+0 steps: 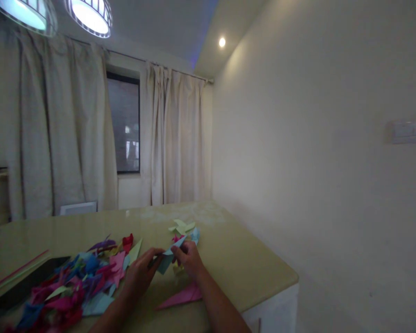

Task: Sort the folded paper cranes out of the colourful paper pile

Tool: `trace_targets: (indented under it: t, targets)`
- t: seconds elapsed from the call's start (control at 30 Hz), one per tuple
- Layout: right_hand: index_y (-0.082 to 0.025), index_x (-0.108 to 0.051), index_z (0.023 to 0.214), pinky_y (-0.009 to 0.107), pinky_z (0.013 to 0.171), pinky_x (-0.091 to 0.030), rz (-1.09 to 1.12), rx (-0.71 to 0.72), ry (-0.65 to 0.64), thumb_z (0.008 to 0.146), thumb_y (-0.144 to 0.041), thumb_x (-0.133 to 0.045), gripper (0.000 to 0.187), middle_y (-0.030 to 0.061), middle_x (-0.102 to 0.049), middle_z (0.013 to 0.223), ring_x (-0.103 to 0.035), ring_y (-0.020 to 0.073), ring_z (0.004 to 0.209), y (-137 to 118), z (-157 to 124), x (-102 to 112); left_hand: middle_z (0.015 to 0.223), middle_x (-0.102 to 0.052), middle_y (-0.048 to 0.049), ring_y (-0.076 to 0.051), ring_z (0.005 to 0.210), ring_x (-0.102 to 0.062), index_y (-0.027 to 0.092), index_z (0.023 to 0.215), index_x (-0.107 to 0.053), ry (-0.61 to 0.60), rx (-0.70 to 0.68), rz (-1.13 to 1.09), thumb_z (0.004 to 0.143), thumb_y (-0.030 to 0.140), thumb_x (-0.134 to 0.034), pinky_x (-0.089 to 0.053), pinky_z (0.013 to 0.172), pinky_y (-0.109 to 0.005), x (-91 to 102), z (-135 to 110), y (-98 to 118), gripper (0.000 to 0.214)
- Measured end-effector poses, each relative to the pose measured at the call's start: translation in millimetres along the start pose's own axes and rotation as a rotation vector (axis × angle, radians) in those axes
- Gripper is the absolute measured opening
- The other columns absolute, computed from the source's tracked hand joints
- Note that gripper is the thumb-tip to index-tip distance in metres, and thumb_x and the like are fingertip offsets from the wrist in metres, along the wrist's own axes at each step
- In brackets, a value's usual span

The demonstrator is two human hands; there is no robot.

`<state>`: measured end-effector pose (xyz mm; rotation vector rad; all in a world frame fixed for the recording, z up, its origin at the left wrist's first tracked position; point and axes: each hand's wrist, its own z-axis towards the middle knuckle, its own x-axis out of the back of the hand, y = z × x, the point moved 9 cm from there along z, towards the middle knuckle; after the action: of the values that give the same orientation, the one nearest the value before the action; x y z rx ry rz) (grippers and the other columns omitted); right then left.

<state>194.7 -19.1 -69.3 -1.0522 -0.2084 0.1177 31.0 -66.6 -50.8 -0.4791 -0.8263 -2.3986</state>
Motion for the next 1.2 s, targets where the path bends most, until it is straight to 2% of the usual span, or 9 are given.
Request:
trace_targets:
  t: [0.23,0.4,0.53,0.63,0.77,0.93,1.03,1.13,1.2]
  targets:
    - [-0.017,-0.070,0.071,0.023,0.049,-0.040,-0.008,-0.024,0.083,0.078,-0.071,-0.075,0.056,0.0016,-0.064,0.059,-0.052,0.0117,0.051,-8.7,-2.0,11.3,0.104,-0.081,-0.0030,-0.018,0.078,-0.077,0.025,0.114,-0.073,-0.098,-0.023,0.067,0.093,0.023,-0.058,-0.058,0.074,-0.025,-0.7,-0.2,7.7,0.026]
    - [-0.020,-0.060,0.064,0.024,0.049,-0.034,-0.010,-0.006,0.247,0.075,-0.071,-0.078,0.055,-0.0037,-0.052,0.053,-0.044,0.0108,0.051,-15.6,2.2,37.9,0.121,-0.078,-0.0058,-0.021,0.099,-0.076,0.026,0.130,-0.069,-0.208,0.059,0.357,0.102,0.028,-0.048,-0.057,0.085,-0.027,-1.6,4.5,-7.4,0.035]
    - [-0.022,-0.056,0.068,0.024,0.051,-0.035,-0.005,0.021,0.354,0.085,-0.070,-0.070,0.053,-0.0045,-0.050,0.056,-0.043,0.0108,0.053,-34.5,-12.5,67.1,0.130,-0.072,-0.0183,-0.035,0.123,-0.066,0.017,0.129,-0.071,-0.190,0.203,0.527,0.100,0.023,-0.042,-0.050,0.105,-0.048,14.2,1.7,-38.1,0.041]
    - [-0.021,-0.059,0.070,0.024,0.047,-0.034,-0.014,-0.008,0.344,0.084,-0.066,-0.075,0.049,-0.0053,-0.051,0.053,-0.043,0.0102,0.048,-43.6,-40.4,79.9,0.130,-0.069,-0.0254,-0.044,0.126,-0.062,0.013,0.121,-0.074,-0.225,0.298,0.629,0.096,0.025,-0.048,-0.047,0.104,-0.060,18.5,-7.1,-59.6,0.038]
    - [-0.020,-0.062,0.074,0.023,0.045,-0.035,-0.024,-0.062,0.351,0.080,-0.059,-0.082,0.044,-0.0046,-0.055,0.053,-0.047,0.0106,0.046,-41.7,-81.7,85.9,0.111,-0.075,-0.0221,-0.040,0.113,-0.069,0.014,0.101,-0.077,-0.325,0.326,0.661,0.098,0.028,-0.045,-0.052,0.096,-0.054,10.0,-11.3,-70.7,0.036]
    - [-0.019,-0.063,0.078,0.024,0.048,-0.039,-0.016,-0.083,0.375,0.080,-0.057,-0.082,0.042,-0.0038,-0.058,0.058,-0.050,0.0115,0.049,-33.6,-102.1,83.8,0.112,-0.077,-0.0138,-0.030,0.109,-0.071,0.019,0.114,-0.074,-0.378,0.316,0.638,0.097,0.028,-0.049,-0.054,0.093,-0.039,3.3,-5.4,-70.2,0.032]
    - [-0.019,-0.064,0.076,0.024,0.051,-0.038,-0.021,-0.071,0.398,0.082,-0.053,-0.081,0.039,-0.0045,-0.055,0.059,-0.049,0.0113,0.053,-34.2,-104.3,85.6,0.122,-0.074,-0.0169,-0.033,0.118,-0.067,0.016,0.125,-0.069,-0.377,0.326,0.645,0.097,0.036,-0.052,-0.053,0.098,-0.041,3.8,-5.4,-71.4,0.039]
    - [-0.019,-0.064,0.076,0.023,0.052,-0.035,-0.026,-0.058,0.430,0.080,-0.049,-0.083,0.036,-0.0056,-0.052,0.060,-0.045,0.0110,0.055,-37.5,-107.6,88.7,0.125,-0.071,-0.0233,-0.039,0.123,-0.064,0.010,0.121,-0.071,-0.386,0.343,0.661,0.097,0.041,-0.053,-0.051,0.100,-0.047,3.5,-7.7,-74.2,0.043]
    - [-0.020,-0.065,0.078,0.024,0.052,-0.035,-0.029,-0.050,0.436,0.079,-0.047,-0.083,0.033,-0.0052,-0.053,0.062,-0.043,0.0114,0.056,-40.4,-109.9,88.7,0.124,-0.072,-0.0230,-0.039,0.122,-0.064,0.010,0.119,-0.071,-0.396,0.344,0.657,0.097,0.037,-0.052,-0.051,0.101,-0.047,1.9,-8.4,-75.3,0.040]
